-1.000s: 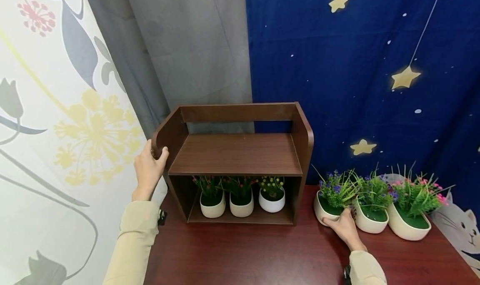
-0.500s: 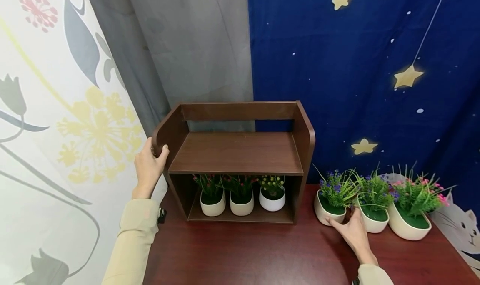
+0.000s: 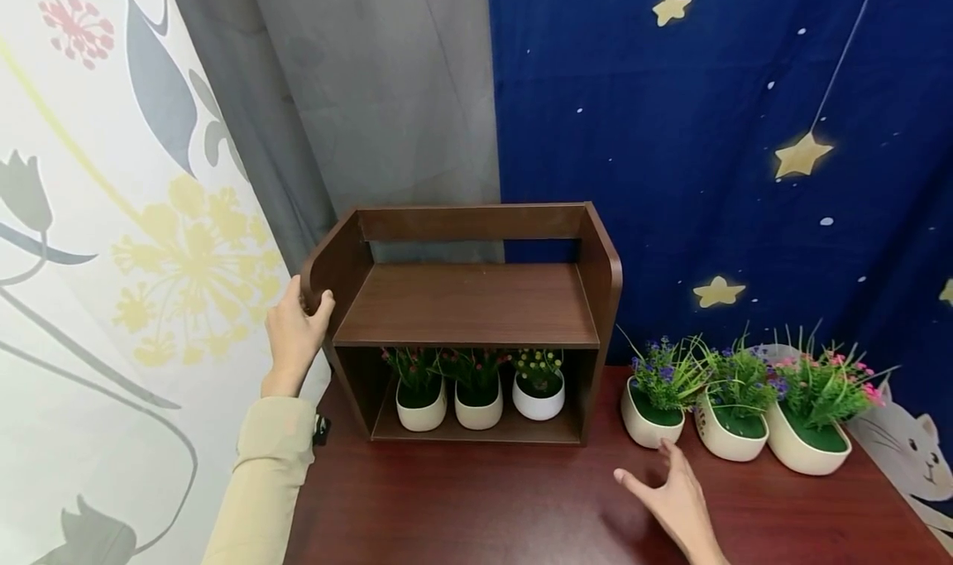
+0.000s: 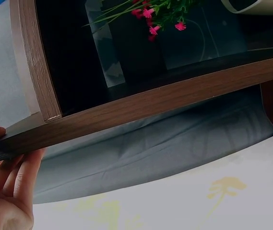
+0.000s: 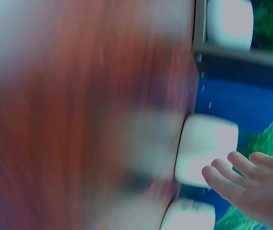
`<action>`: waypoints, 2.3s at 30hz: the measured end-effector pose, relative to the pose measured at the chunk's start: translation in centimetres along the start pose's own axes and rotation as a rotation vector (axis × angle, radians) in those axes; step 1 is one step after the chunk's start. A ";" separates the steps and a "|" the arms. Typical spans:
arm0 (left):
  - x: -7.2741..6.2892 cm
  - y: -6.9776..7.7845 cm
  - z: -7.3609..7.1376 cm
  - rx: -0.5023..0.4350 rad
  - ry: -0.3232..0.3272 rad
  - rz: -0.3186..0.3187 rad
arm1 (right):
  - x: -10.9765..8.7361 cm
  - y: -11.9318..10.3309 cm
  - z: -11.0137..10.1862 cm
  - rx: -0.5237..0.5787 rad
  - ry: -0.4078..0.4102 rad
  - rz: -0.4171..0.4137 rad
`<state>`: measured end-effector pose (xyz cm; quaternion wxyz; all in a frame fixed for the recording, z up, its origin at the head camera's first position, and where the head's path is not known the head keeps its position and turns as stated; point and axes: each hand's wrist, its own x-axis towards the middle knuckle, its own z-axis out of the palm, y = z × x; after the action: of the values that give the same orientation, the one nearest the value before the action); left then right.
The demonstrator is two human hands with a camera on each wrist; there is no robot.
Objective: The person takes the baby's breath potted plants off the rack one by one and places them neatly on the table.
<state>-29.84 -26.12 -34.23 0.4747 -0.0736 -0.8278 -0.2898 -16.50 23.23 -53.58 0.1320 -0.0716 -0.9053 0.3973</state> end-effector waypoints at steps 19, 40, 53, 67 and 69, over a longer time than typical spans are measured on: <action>-0.2 -0.4 0.0 0.018 0.003 0.002 | -1.5 -6.2 8.8 0.433 -0.078 -0.017; -0.1 -0.1 0.2 0.015 0.023 0.014 | 2.7 -6.8 12.2 0.390 -0.022 -0.055; -0.1 -0.1 0.4 0.012 0.036 0.007 | 5.3 -6.2 13.9 0.296 0.049 -0.022; -0.1 -0.2 0.4 0.017 0.018 -0.013 | 7.3 -5.9 14.9 0.249 0.072 -0.073; -0.1 -0.1 0.3 0.022 0.016 -0.013 | 7.6 -5.9 15.0 0.247 0.072 -0.072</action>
<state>-30.08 -26.01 -34.51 0.4803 -0.0607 -0.8275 -0.2844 -28.38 10.56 -57.59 0.1864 -0.0363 -0.8462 0.4979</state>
